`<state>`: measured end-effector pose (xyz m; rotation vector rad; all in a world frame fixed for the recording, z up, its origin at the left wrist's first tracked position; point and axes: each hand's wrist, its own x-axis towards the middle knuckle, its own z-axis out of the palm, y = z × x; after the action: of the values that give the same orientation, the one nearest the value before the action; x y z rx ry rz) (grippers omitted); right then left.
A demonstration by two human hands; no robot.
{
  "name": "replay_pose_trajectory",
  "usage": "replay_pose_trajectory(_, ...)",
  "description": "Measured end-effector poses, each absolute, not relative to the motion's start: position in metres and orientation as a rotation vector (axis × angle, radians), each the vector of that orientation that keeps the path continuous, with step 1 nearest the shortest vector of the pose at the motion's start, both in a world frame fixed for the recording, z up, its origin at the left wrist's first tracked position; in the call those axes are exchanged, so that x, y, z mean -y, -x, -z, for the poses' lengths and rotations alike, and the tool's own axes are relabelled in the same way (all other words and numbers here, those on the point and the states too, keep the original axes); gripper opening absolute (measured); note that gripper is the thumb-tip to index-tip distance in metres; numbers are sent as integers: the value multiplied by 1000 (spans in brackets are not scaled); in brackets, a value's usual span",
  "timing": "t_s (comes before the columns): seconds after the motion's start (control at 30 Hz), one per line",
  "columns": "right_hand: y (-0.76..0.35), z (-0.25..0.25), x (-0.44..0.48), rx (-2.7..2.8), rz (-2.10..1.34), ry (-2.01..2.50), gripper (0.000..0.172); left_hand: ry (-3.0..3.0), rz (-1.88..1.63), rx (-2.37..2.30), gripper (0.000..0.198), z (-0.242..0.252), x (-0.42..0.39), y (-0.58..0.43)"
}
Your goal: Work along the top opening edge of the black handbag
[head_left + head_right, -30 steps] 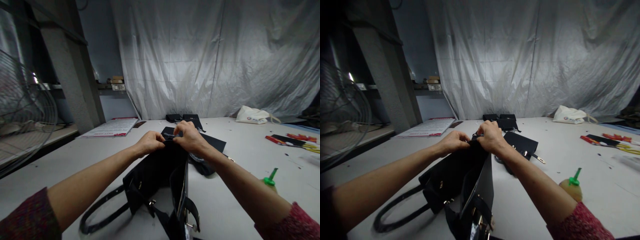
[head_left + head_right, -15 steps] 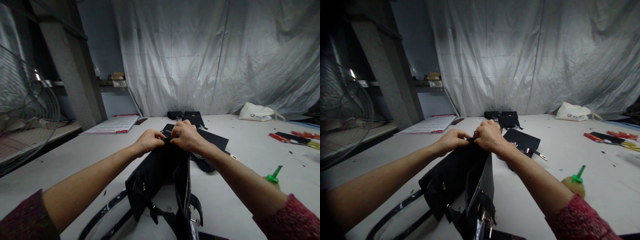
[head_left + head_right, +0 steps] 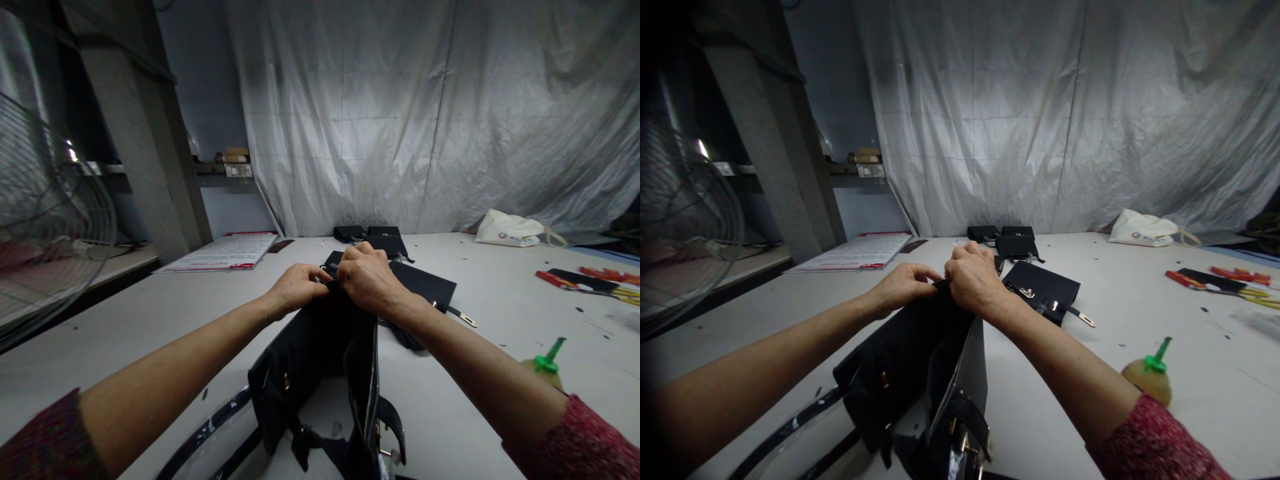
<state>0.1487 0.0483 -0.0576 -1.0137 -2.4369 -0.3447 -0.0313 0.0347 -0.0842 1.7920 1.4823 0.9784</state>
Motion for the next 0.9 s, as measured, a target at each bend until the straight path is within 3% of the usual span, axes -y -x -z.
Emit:
replay_pose_trajectory(0.2, -145, 61, -52, 2431, 309, 976, 12, -1801, -974, -1462, 30, 84, -36, 33)
replay_pose_trajectory(0.43, -144, 63, -49, 2346, -3, 1152, 7, -1743, -964, -1465, 33, 82, -33, 31)
replay_pose_trajectory(0.9, -139, 74, -57, 2246, 110, 1196, 9, -1637, -975, -1331, 24, 80, -31, 26)
